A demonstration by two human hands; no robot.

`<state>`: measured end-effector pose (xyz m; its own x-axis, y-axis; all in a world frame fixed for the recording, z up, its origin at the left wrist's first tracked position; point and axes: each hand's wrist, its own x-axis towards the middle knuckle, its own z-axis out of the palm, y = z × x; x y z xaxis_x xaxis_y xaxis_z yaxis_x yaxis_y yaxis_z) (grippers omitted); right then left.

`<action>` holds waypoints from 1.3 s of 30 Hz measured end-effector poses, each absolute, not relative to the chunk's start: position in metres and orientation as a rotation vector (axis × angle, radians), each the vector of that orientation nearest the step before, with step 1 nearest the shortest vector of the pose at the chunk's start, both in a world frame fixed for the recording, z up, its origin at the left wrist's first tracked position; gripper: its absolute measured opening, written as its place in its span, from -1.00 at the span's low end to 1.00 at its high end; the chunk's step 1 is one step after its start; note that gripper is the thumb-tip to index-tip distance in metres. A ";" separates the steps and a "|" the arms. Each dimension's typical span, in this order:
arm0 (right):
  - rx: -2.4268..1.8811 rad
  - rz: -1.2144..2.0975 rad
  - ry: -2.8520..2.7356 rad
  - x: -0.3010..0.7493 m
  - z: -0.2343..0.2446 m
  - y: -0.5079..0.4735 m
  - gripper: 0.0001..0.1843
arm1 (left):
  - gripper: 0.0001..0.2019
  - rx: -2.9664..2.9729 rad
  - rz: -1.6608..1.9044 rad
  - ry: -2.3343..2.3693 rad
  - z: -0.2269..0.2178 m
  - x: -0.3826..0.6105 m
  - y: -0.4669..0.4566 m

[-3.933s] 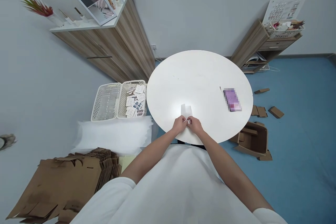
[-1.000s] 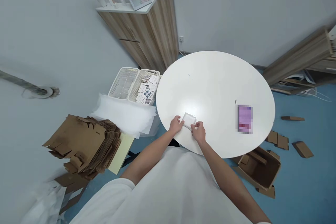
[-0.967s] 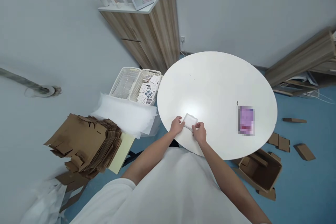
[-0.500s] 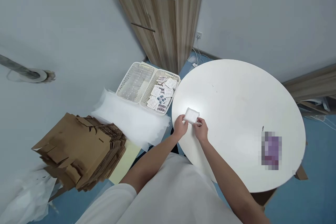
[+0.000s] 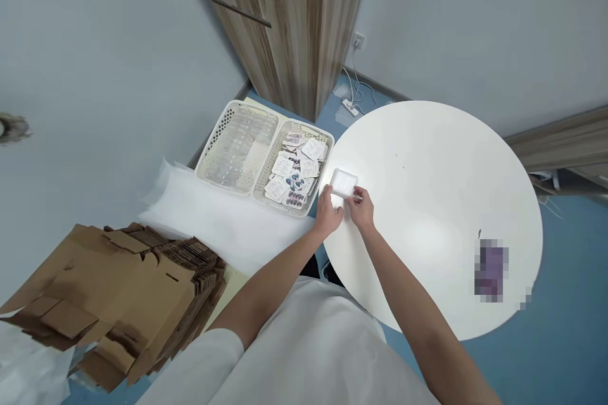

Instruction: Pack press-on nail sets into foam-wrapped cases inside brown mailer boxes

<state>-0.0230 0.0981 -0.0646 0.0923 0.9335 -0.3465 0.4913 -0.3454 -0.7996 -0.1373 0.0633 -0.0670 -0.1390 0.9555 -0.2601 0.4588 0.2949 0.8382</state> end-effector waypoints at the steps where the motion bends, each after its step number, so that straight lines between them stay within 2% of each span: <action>1: -1.880 1.201 -1.389 -0.021 -0.064 0.095 -0.46 | -0.32 1.297 0.768 1.725 -0.067 -0.137 0.060; 4: -1.882 1.236 -1.355 -0.012 -0.062 0.079 -0.37 | -0.31 1.322 0.788 1.696 -0.068 -0.136 0.047; 8: -1.888 1.273 -1.369 0.006 -0.062 0.045 -0.38 | -0.34 1.339 0.805 1.702 -0.065 -0.133 0.019; 12: -1.848 1.351 -1.417 0.024 -0.063 0.013 -0.40 | -0.50 1.300 0.796 1.726 -0.052 -0.135 -0.019; 16: -1.729 1.356 -1.477 0.022 -0.063 -0.009 -0.48 | -0.65 1.180 0.700 1.728 -0.032 -0.148 -0.067; 27: -1.071 1.641 -2.072 -0.056 -0.039 -0.051 -0.67 | -0.67 1.068 0.681 2.235 0.006 -0.218 -0.188; 32: -0.820 1.533 -2.477 -0.112 -0.028 -0.053 -0.66 | -0.68 0.926 0.639 2.507 0.014 -0.269 -0.230; 39: -0.729 1.059 -2.794 -0.242 -0.007 -0.062 -0.58 | -0.67 0.736 0.603 2.644 0.021 -0.339 -0.281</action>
<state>-0.2419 -0.0617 -0.0075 -0.8856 0.4528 -0.1030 0.4074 0.6512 -0.6403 -0.3385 -0.2814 0.0206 -0.8122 0.5492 -0.1966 0.4096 0.7769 0.4783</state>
